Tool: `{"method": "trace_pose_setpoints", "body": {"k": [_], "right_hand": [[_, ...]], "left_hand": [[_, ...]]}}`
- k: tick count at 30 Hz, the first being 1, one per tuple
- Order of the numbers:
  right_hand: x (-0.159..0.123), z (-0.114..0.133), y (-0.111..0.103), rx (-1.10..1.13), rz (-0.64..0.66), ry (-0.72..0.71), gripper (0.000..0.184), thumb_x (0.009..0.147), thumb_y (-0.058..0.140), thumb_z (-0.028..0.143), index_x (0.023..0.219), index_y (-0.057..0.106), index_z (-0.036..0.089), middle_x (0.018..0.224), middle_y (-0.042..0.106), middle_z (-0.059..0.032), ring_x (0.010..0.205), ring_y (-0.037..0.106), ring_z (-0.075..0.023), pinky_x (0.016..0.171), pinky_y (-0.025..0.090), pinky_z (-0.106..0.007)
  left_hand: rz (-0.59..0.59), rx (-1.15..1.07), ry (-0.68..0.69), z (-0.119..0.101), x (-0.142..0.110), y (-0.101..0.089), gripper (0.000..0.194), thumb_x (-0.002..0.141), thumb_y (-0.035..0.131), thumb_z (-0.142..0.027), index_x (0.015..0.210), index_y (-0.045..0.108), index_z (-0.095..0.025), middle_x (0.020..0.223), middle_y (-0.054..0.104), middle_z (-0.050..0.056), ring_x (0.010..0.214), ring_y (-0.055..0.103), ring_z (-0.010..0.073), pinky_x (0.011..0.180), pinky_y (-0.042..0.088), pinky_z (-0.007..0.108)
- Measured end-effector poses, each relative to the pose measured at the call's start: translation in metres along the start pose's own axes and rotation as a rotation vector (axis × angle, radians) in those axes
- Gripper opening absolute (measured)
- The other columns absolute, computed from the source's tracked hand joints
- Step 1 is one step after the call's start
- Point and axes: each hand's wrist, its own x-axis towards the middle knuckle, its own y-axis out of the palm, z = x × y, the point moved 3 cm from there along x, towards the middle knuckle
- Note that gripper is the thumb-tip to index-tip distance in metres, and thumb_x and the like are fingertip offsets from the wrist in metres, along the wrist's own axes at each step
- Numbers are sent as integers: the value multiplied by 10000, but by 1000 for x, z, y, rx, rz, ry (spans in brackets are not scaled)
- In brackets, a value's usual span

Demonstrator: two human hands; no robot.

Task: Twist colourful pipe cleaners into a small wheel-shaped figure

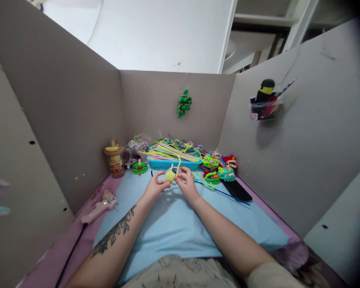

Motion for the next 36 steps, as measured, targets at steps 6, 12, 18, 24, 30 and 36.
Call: {"method": "trace_pose_setpoints", "body": {"k": [6, 12, 18, 24, 30, 36], "right_hand": [[-1, -15, 8, 92, 42, 82, 192, 752, 611, 352, 667, 624, 181, 1082, 491, -90, 1052, 507, -216, 897, 423, -335], [-3, -33, 17, 21, 73, 135, 226, 747, 594, 377, 651, 622, 175, 920, 569, -54, 933, 552, -194, 859, 423, -332], [-1, -34, 10, -197, 28, 41, 226, 728, 571, 234, 949, 573, 185, 850, 568, -28, 714, 525, -158, 673, 452, -287], [3, -31, 6, -483, 191, -89, 259, 751, 490, 89, 901, 649, 227, 886, 593, -53, 823, 541, -196, 748, 430, -309], [5, -36, 1, -568, 150, -145, 188, 787, 522, 136, 824, 689, 214, 836, 594, -64, 824, 537, -209, 762, 424, -323], [6, -33, -2, -470, 110, -156, 176, 796, 536, 174, 797, 706, 219, 798, 605, -52, 762, 560, -185, 723, 442, -311]], "left_hand": [[-98, 82, 222, 0, 1, 0, 499, 661, 664, -242, 1110, 473, -139, 715, 692, 31, 694, 669, 177, 636, 494, 266], [-163, 494, 420, -8, -5, -5, 271, 745, 579, -250, 1010, 590, -196, 777, 707, 25, 715, 665, 174, 643, 495, 263], [-206, 612, 453, -10, 3, -17, 248, 755, 537, -211, 945, 693, -182, 905, 719, 61, 722, 652, 182, 711, 508, 308], [-49, 344, 287, 3, 15, -14, 317, 673, 614, -194, 971, 688, -117, 882, 723, 81, 752, 662, 199, 689, 532, 302], [-126, 888, 504, -11, 2, -17, 228, 721, 623, -254, 936, 699, -234, 836, 716, 31, 718, 626, 180, 691, 487, 287], [-215, 1085, 682, -21, -4, -22, 203, 803, 557, -277, 950, 694, -255, 910, 716, 45, 845, 625, 209, 767, 458, 305]]}}
